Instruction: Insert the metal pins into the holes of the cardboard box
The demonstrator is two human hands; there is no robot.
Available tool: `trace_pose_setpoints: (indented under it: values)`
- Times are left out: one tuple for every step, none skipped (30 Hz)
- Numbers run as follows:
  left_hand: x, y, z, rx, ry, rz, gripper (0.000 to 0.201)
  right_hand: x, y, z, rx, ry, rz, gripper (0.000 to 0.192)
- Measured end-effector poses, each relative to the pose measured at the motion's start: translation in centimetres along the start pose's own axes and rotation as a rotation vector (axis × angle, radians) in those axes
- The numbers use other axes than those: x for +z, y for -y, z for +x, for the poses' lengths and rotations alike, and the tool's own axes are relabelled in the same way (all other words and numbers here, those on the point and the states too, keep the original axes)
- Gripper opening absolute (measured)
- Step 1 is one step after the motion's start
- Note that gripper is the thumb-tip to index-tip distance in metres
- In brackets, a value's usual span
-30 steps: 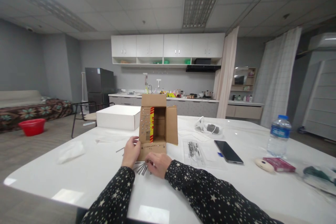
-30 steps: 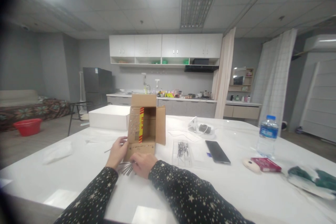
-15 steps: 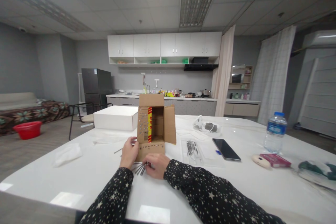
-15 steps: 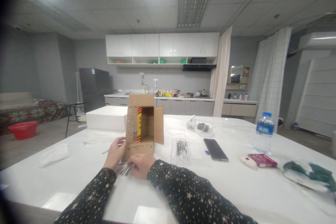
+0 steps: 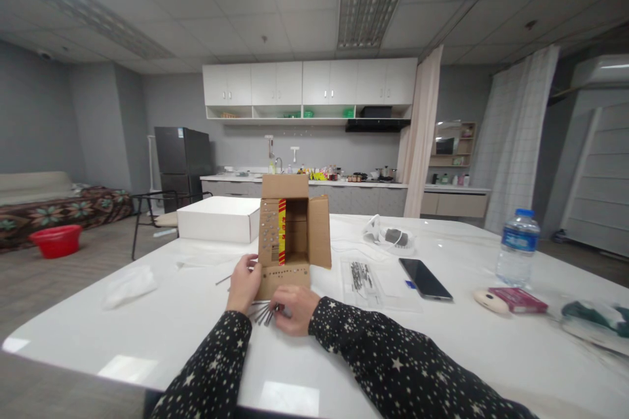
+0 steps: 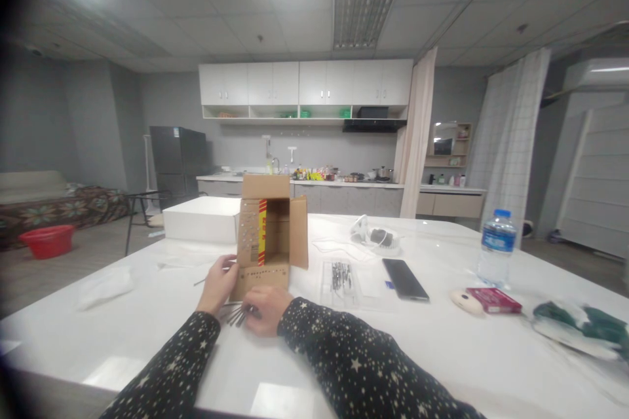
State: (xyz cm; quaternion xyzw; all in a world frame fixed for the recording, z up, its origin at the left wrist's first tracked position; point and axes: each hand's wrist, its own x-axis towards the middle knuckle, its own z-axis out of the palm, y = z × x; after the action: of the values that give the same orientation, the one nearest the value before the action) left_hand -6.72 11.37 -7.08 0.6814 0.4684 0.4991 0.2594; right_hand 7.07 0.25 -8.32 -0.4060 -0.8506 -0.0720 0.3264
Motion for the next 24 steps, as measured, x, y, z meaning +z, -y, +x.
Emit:
trace_pose_setpoints:
  values:
    - [-0.01,0.0,-0.01,-0.002,0.002,0.002,0.034,-0.03,0.01,0.01,-0.004,0.002,-0.003,0.017]
    - [-0.02,-0.03,-0.03,-0.004,0.004,0.006,0.034,-0.06,0.02,0.02,-0.009,0.004,-0.006,0.016]
    - [-0.04,-0.07,-0.05,-0.008,0.004,0.011,0.034,-0.09,0.03,0.03,-0.015,0.007,-0.008,0.016]
    - [-0.06,-0.13,-0.07,-0.014,0.004,0.016,0.034,-0.11,0.03,0.04,-0.019,0.01,-0.008,0.016]
    - [-0.09,-0.18,-0.09,-0.018,0.003,0.02,0.033,-0.12,0.03,0.05,-0.022,0.012,-0.009,0.015]
    - [-0.11,-0.23,-0.11,-0.02,0.001,0.022,0.033,-0.11,0.01,0.06,-0.022,0.014,-0.01,0.015]
    - [-0.14,-0.27,-0.12,-0.019,-0.001,0.023,0.033,-0.09,-0.02,0.06,-0.02,0.019,-0.012,0.014]
    - [-0.15,-0.29,-0.13,-0.016,-0.002,0.022,0.033,-0.06,-0.05,0.06,-0.018,0.023,-0.014,0.012]
    - [-0.16,-0.29,-0.13,-0.013,-0.003,0.02,0.033,-0.01,-0.09,0.06,-0.015,0.028,-0.017,0.011]
    - [-0.16,-0.28,-0.13,-0.008,-0.004,0.016,0.033,0.03,-0.13,0.05,-0.014,0.032,-0.017,0.01]
    - [-0.16,-0.26,-0.12,-0.005,-0.005,0.013,0.033,0.08,-0.18,0.05,-0.013,0.036,-0.016,0.01]
    - [-0.16,-0.24,-0.1,-0.004,-0.008,0.011,0.033,0.12,-0.22,0.04,-0.012,0.039,-0.014,0.01]
    - [-0.15,-0.22,-0.09,-0.003,-0.009,0.01,0.033,0.17,-0.25,0.03,-0.012,0.041,-0.012,0.01]
    - [-0.14,-0.21,-0.07,-0.001,-0.01,0.01,0.033,0.2,-0.28,0.02,-0.011,0.043,-0.011,0.01]
    - [-0.14,-0.2,-0.06,-0.001,-0.01,0.011,0.033,0.23,-0.3,0.01,-0.011,0.043,-0.01,0.01]
    - [-0.13,-0.19,-0.05,-0.001,-0.009,0.012,0.033,0.25,-0.31,0.0,-0.012,0.041,-0.009,0.01]
    - [-0.12,-0.19,-0.05,-0.003,-0.009,0.014,0.033,0.26,-0.32,-0.01,-0.014,0.039,-0.009,0.011]
    - [-0.12,-0.19,-0.05,-0.005,-0.01,0.015,0.033,0.26,-0.31,-0.01,-0.016,0.036,-0.008,0.011]
    - [-0.12,-0.18,-0.05,-0.007,-0.01,0.014,0.033,0.26,-0.31,-0.01,-0.017,0.033,-0.008,0.011]
    - [-0.11,-0.17,-0.06,-0.008,-0.011,0.012,0.034,0.27,-0.3,-0.01,-0.016,0.03,-0.009,0.011]
    - [-0.11,-0.16,-0.06,-0.007,-0.01,0.01,0.034,0.28,-0.31,-0.01,-0.013,0.026,-0.011,0.011]
    - [-0.11,-0.13,-0.05,-0.004,-0.008,0.006,0.034,0.31,-0.34,0.0,-0.007,0.021,-0.014,0.011]
    - [-0.12,-0.11,-0.05,-0.001,-0.006,0.004,0.034,0.34,-0.37,0.0,0.0,0.014,-0.017,0.012]
    - [-0.12,-0.09,-0.04,0.001,-0.007,0.004,0.034,0.38,-0.42,0.0,0.009,0.005,-0.019,0.012]
